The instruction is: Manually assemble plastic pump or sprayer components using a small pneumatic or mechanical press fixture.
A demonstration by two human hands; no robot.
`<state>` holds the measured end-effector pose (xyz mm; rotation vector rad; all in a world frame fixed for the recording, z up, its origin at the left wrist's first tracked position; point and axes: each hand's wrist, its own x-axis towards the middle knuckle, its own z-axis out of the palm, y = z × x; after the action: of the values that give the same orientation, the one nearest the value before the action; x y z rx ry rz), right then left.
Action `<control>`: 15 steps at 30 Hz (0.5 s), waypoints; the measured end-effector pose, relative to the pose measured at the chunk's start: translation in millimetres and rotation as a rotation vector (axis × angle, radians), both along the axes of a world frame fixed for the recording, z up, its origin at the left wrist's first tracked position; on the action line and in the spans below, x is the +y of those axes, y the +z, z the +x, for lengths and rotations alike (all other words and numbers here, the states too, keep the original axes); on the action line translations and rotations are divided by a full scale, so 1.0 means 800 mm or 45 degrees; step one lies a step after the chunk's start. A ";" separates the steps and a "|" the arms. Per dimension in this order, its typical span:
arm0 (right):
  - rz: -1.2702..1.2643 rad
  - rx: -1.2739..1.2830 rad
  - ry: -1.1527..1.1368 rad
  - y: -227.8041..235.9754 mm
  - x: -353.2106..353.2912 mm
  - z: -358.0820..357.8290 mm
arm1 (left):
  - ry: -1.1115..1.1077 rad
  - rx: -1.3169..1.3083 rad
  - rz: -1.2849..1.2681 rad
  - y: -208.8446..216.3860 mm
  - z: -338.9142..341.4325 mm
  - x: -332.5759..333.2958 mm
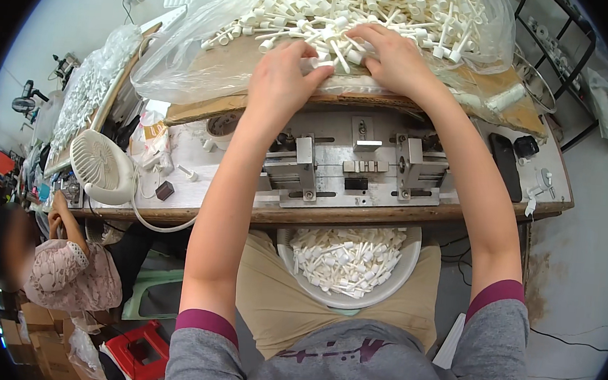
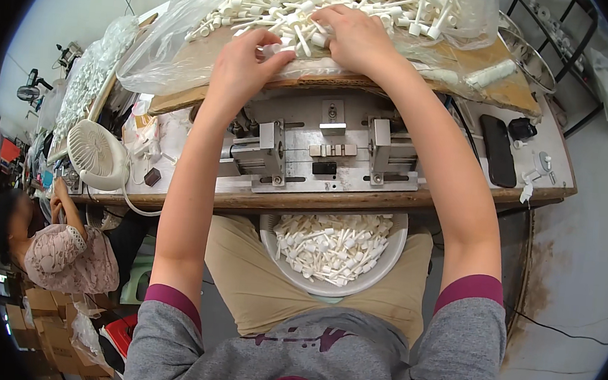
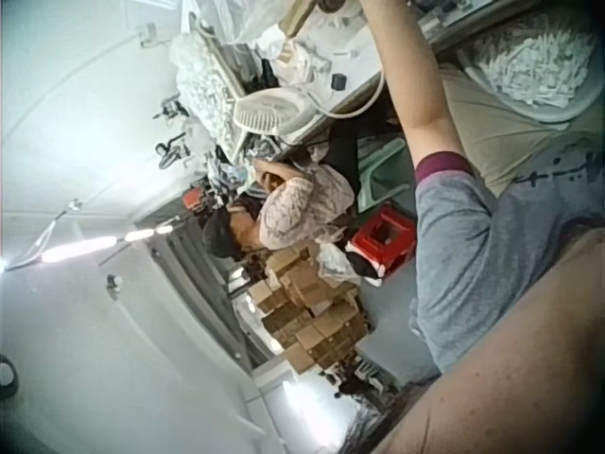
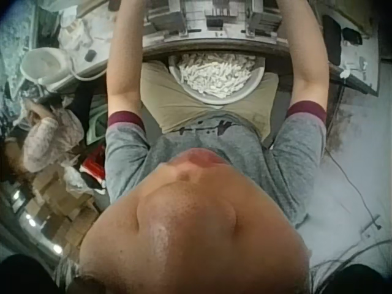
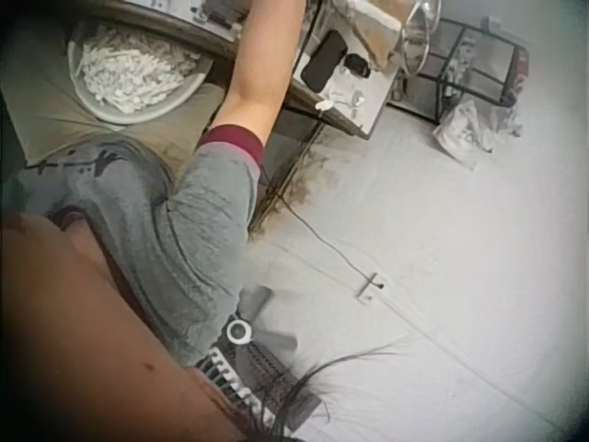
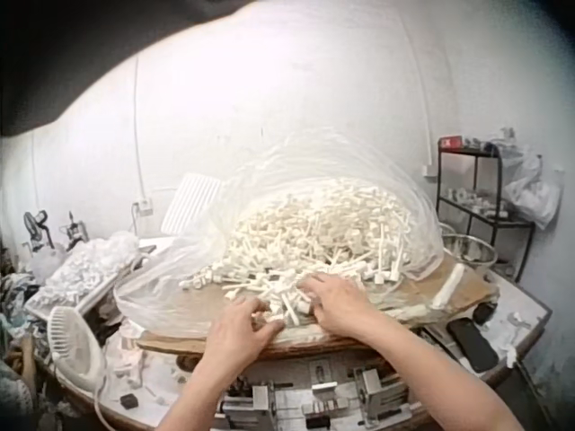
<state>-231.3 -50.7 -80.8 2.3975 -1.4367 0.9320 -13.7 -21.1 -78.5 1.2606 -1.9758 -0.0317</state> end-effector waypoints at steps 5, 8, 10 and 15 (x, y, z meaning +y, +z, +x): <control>-0.013 0.098 0.016 0.015 0.010 -0.017 | -0.090 0.036 0.030 0.007 -0.005 -0.005; -0.008 0.036 0.046 0.016 0.018 -0.025 | -0.107 0.060 -0.030 0.008 -0.005 0.003; -0.012 -0.006 0.059 0.017 0.021 -0.029 | -0.113 0.041 -0.158 0.011 -0.002 0.011; -0.012 -0.036 0.044 0.019 0.021 -0.037 | -0.206 0.319 -0.283 0.019 -0.006 0.067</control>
<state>-260.9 -33.6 -65.7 2.4192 -1.4022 0.9820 -18.4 32.6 -63.3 0.9066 -1.8035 -0.0460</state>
